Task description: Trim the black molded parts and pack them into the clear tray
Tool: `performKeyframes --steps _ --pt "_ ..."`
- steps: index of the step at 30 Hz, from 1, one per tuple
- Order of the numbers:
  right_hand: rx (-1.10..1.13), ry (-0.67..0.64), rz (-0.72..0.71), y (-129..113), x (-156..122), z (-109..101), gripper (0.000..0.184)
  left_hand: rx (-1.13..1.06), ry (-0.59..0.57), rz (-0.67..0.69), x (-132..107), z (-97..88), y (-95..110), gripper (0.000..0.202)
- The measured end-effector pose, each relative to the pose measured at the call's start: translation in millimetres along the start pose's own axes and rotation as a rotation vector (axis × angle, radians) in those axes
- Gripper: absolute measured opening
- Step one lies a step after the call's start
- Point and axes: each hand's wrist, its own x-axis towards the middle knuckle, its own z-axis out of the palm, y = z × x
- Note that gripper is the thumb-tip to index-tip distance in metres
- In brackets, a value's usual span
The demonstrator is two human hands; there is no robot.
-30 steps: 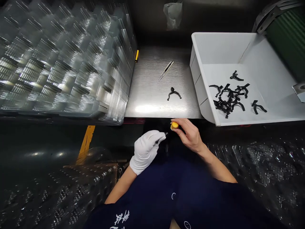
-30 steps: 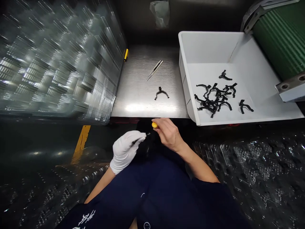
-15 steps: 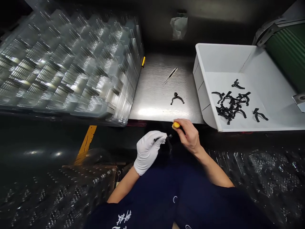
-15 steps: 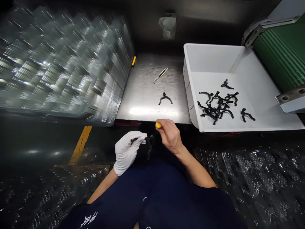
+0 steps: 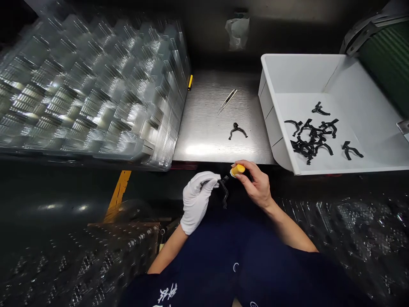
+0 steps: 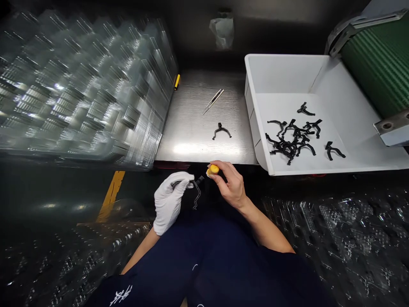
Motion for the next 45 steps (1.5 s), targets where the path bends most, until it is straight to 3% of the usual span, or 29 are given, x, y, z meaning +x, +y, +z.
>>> performKeyframes --steps 3,8,12,17,20,22,25,29,34,37,39,42,45 --pt "0.031 0.027 -0.012 -11.1 -4.3 5.5 0.026 -0.034 0.019 -0.119 -0.4 1.9 -3.2 0.013" --pt "-0.025 0.025 -0.252 -10.8 -6.9 11.9 0.030 -0.109 0.033 -0.228 -1.0 4.1 -6.4 0.020" --pt "-0.151 0.146 -0.150 -3.6 -5.2 9.0 0.029 -0.177 0.072 -0.335 -0.1 6.3 -3.7 0.025" --pt "-0.055 0.069 -0.336 -8.4 -6.4 11.8 0.039 -0.272 0.101 -0.381 3.4 10.8 -5.5 0.028" --pt "-0.120 0.164 -0.224 -7.1 -5.0 14.2 0.035 -0.318 0.081 -0.480 3.8 11.7 -8.2 0.029" --pt "-0.101 0.161 -0.254 -5.4 -4.2 15.0 0.038 -0.330 0.088 -0.511 3.4 11.7 -8.7 0.030" --pt "-0.064 0.108 -0.353 -2.4 -3.2 15.6 0.042 -0.340 0.109 -0.477 3.0 11.3 -7.4 0.032" --pt "-0.107 0.205 -0.182 0.0 -2.1 15.1 0.036 -0.339 0.125 -0.472 3.2 11.2 -4.9 0.030" --pt "-0.028 0.102 -0.370 -1.6 -1.9 17.9 0.040 -0.349 0.128 -0.443 4.1 11.6 -6.0 0.030" --pt "-0.087 0.166 -0.217 -1.9 0.8 16.4 0.033 -0.334 0.090 -0.455 2.0 9.9 -9.6 0.026" --pt "-0.072 0.144 -0.208 -3.3 2.9 13.4 0.034 -0.247 0.083 -0.377 -0.8 7.2 -11.2 0.023" --pt "-0.035 -0.020 -0.306 -4.4 6.0 7.6 0.033 -0.008 0.049 -0.130 -5.2 1.1 -9.7 0.015" --pt "-0.087 -0.042 -0.200 -4.5 8.5 0.7 0.027 0.186 -0.029 0.058 -7.1 -5.4 -4.7 0.010"
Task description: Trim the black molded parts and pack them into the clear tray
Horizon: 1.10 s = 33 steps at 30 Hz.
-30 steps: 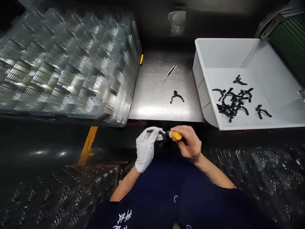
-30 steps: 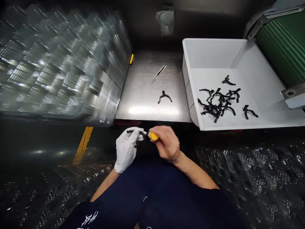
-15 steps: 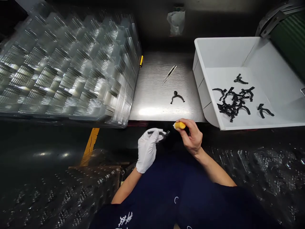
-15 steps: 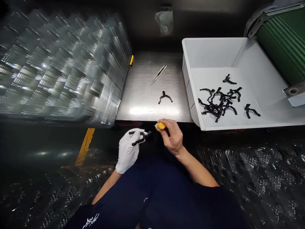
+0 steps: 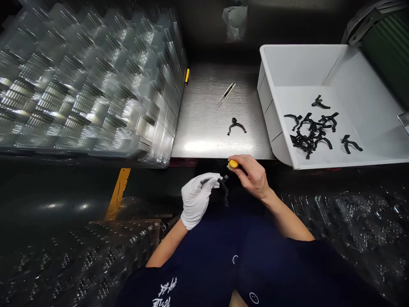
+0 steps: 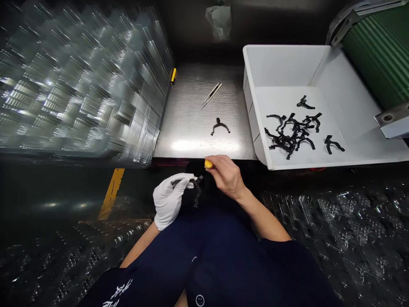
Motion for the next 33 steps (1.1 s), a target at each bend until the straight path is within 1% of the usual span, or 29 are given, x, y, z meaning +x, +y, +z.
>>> performKeyframes --steps 2,3,4,6,8,9,12,14,15,16,18,20,21,22,23,24,25,26,28,29,30,31,33 --pt "0.010 0.037 0.107 -3.0 0.8 -4.1 0.028 0.091 -0.027 0.099 0.4 -3.7 2.3 0.010" --pt "0.042 0.035 0.121 -5.6 1.1 -5.3 0.029 0.139 -0.037 0.152 0.9 -5.0 3.0 0.010" --pt "0.085 0.011 0.102 -8.1 1.4 -5.9 0.031 0.188 -0.045 0.209 1.5 -5.9 3.4 0.010" --pt "0.141 -0.073 0.013 -10.0 1.9 -5.4 0.032 0.267 -0.066 0.307 2.2 -6.9 3.5 0.010" --pt "0.105 -0.121 -0.039 -5.1 2.3 -4.1 0.029 0.309 -0.081 0.350 2.1 -7.6 3.7 0.012" --pt "0.065 -0.118 -0.027 -1.0 2.3 -3.9 0.027 0.322 -0.082 0.354 1.8 -8.1 4.0 0.012" --pt "0.012 -0.072 0.121 6.8 2.0 -6.3 0.024 0.352 -0.063 0.373 0.8 -10.5 6.1 0.015" --pt "0.075 -0.052 0.211 1.5 2.2 -8.5 0.026 0.387 -0.061 0.417 0.7 -12.2 7.4 0.014" --pt "0.112 -0.043 0.230 -3.8 2.5 -9.0 0.027 0.408 -0.065 0.442 0.8 -12.9 7.7 0.013" --pt "0.144 -0.038 0.227 -9.7 3.0 -8.8 0.028 0.434 -0.071 0.467 0.9 -13.5 7.7 0.012" --pt "0.192 -0.076 0.163 -18.3 4.2 -6.6 0.028 0.491 -0.093 0.521 1.2 -14.3 7.1 0.014" --pt "0.207 -0.159 0.095 -17.4 4.7 -3.3 0.026 0.531 -0.115 0.572 1.4 -14.8 6.2 0.015" --pt "0.187 -0.188 0.089 -13.3 4.5 -2.1 0.024 0.536 -0.123 0.587 1.6 -14.8 5.7 0.015" --pt "0.156 -0.201 0.115 -7.5 3.9 -1.5 0.022 0.536 -0.124 0.595 2.0 -14.8 5.2 0.014" --pt "0.135 -0.200 0.177 -1.4 3.0 -1.7 0.020 0.538 -0.115 0.600 2.6 -14.5 4.6 0.013" --pt "0.153 -0.192 0.262 4.0 1.9 -2.8 0.021 0.552 -0.095 0.603 3.5 -14.1 3.9 0.011" --pt "0.223 -0.184 0.349 7.7 0.8 -4.6 0.022 0.590 -0.067 0.610 4.4 -13.5 2.8 0.011" --pt "0.335 -0.176 0.421 9.1 0.0 -6.7 0.025 0.652 -0.038 0.626 5.5 -12.8 1.4 0.014" --pt "0.541 -0.209 0.506 4.7 -0.5 -11.0 0.024 0.815 0.000 0.673 7.7 -10.9 -1.9 0.032" --pt "0.561 -0.248 0.523 -0.2 0.0 -12.6 0.020 0.890 0.000 0.700 8.7 -9.8 -3.5 0.041" --pt "0.517 -0.300 0.527 -5.9 1.1 -13.6 0.016 0.944 -0.015 0.730 9.7 -8.6 -4.7 0.048" --pt "0.431 -0.360 0.524 -11.5 2.5 -14.2 0.018 0.971 -0.042 0.763 10.6 -7.5 -5.3 0.051" --pt "0.276 -0.469 0.502 -19.9 5.5 -14.4 0.030 0.969 -0.105 0.831 12.8 -5.2 -4.6 0.050"
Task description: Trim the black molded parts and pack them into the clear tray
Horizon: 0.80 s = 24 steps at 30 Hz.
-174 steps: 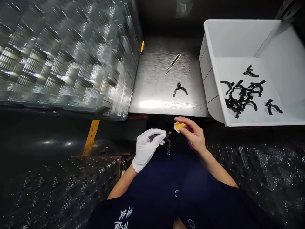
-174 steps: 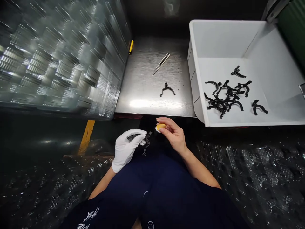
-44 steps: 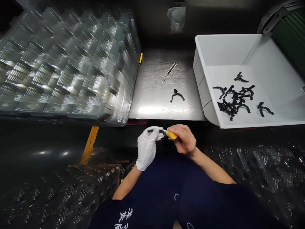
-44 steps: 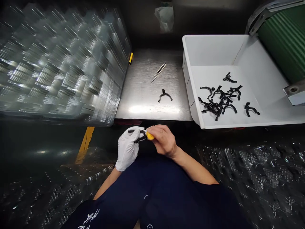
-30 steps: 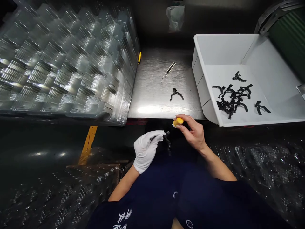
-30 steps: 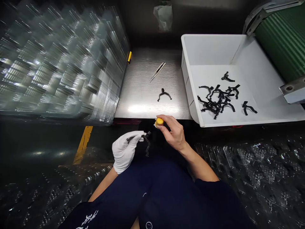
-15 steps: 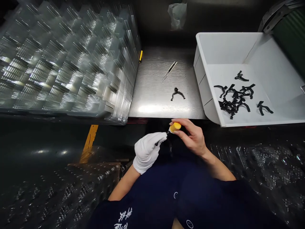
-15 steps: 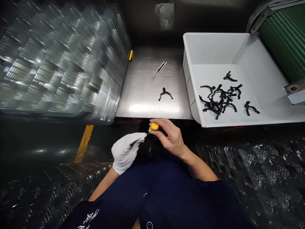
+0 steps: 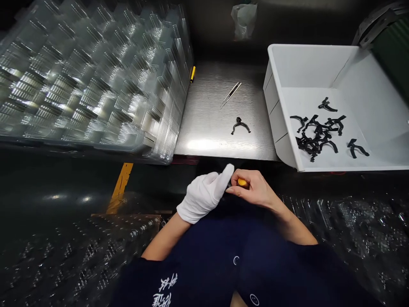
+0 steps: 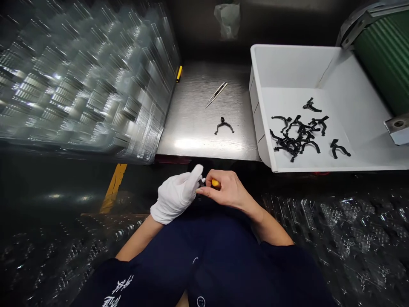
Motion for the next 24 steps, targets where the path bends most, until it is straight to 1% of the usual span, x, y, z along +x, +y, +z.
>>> performKeyframes --steps 2,3,4,5,7,8,10,11,12,13,17,21,23,24 --pt "-0.054 -0.027 -0.009 -2.6 -0.1 0.0 0.034 -0.023 0.002 0.053 3.9 -0.1 0.4 0.046" --pt "-0.046 -0.025 -0.017 -1.5 -0.3 -0.8 0.034 -0.033 0.006 0.048 5.6 -0.5 0.5 0.044" --pt "-0.022 -0.014 -0.021 1.0 -0.9 -2.0 0.033 -0.046 0.013 0.013 7.0 -1.1 0.5 0.043" --pt "0.016 0.005 -0.022 4.6 -1.8 -3.3 0.034 -0.069 0.021 -0.051 7.7 -1.9 0.4 0.044" --pt "0.120 0.044 -0.004 13.5 -4.6 -5.3 0.035 -0.177 0.005 -0.228 7.3 -4.2 0.1 0.048" --pt "0.172 0.056 0.015 18.2 -6.1 -5.6 0.036 -0.269 -0.038 -0.312 6.4 -5.8 -0.1 0.045" --pt "0.242 0.074 0.050 27.3 -8.6 -4.5 0.035 -0.475 -0.174 -0.444 3.8 -9.4 -0.2 0.027" --pt "0.250 0.083 0.053 31.2 -9.4 -3.3 0.034 -0.562 -0.241 -0.488 2.6 -11.2 0.0 0.019" --pt "0.241 0.093 0.044 34.7 -9.8 -1.9 0.033 -0.624 -0.288 -0.521 1.6 -12.7 0.3 0.014" --pt "0.221 0.100 0.024 37.8 -9.9 -0.5 0.033 -0.658 -0.306 -0.547 0.8 -14.0 0.6 0.012" --pt "0.146 0.085 -0.058 45.5 -8.4 3.7 0.030 -0.692 -0.294 -0.578 -1.7 -16.1 2.7 0.011" --pt "0.099 0.070 -0.057 47.7 -6.9 5.0 0.034 -0.690 -0.313 -0.578 -7.8 -16.0 1.6 0.013" --pt "0.054 0.122 -0.050 45.7 -7.5 4.0 0.034 -0.675 -0.300 -0.564 -8.0 -13.3 -4.8 0.016" --pt "0.018 0.179 -0.053 43.2 -8.6 2.9 0.032 -0.657 -0.295 -0.559 -5.3 -10.3 -9.9 0.017"
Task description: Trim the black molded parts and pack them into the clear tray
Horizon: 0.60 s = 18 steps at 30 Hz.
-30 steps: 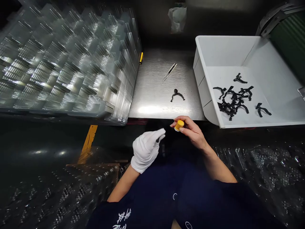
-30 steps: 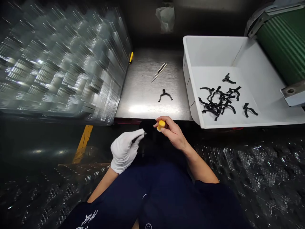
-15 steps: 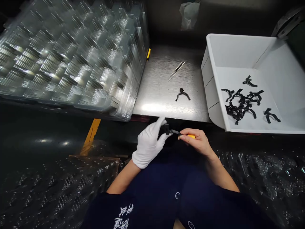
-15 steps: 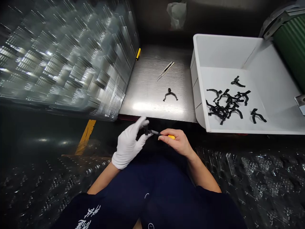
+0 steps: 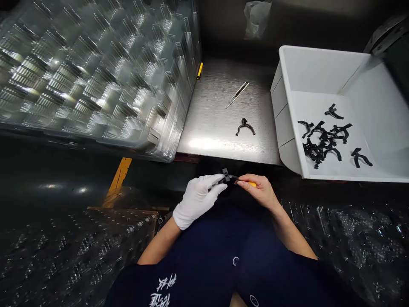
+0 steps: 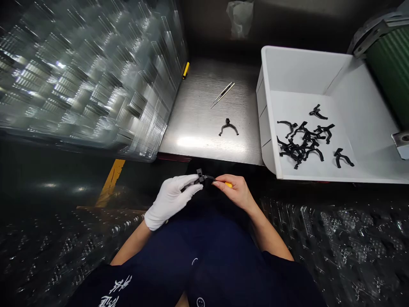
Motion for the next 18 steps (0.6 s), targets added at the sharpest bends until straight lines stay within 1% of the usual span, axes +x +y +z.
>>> performKeyframes --steps 2,4,5,8,10,11,13,15,16,17,18 --pt "-0.088 0.151 -0.039 -8.5 -2.7 -3.8 0.027 0.068 0.020 -0.010 20.4 -1.1 -6.4 0.016" --pt "-0.168 0.275 -0.115 -21.0 -7.4 -8.9 0.025 0.186 0.016 -0.026 52.2 2.9 -9.8 0.017" --pt "-0.203 0.305 -0.159 -28.1 -10.3 -12.0 0.023 0.251 -0.012 -0.022 70.6 7.5 -9.7 0.018" --pt "-0.332 0.351 -0.272 -46.3 -19.4 -25.7 0.013 0.434 -0.156 -0.001 123.5 30.8 -3.7 0.023" --pt "-0.443 0.427 -0.300 -52.4 -22.9 -43.7 0.009 0.490 -0.208 0.014 149.1 48.8 1.8 0.025" --pt "-0.503 0.492 -0.298 -53.1 -23.0 -56.9 0.008 0.497 -0.210 0.023 158.2 56.8 3.7 0.026" --pt "-0.635 0.630 -0.263 -50.4 -18.9 -92.0 0.008 0.492 -0.191 0.039 170.9 69.2 5.0 0.026" --pt "-0.783 0.701 -0.154 -43.3 -8.6 -134.8 0.013 0.490 -0.179 0.050 179.0 76.3 3.6 0.026" --pt "-0.861 0.686 -0.060 -38.5 -1.0 -156.4 0.015 0.495 -0.176 0.052 181.8 78.0 2.7 0.027" --pt "-0.940 0.637 0.063 -32.9 8.2 -176.4 0.017 0.507 -0.169 0.055 183.6 78.7 2.2 0.028" --pt "-1.012 0.549 0.200 -26.8 18.7 -193.9 0.019 0.525 -0.156 0.060 184.3 78.4 2.3 0.030"
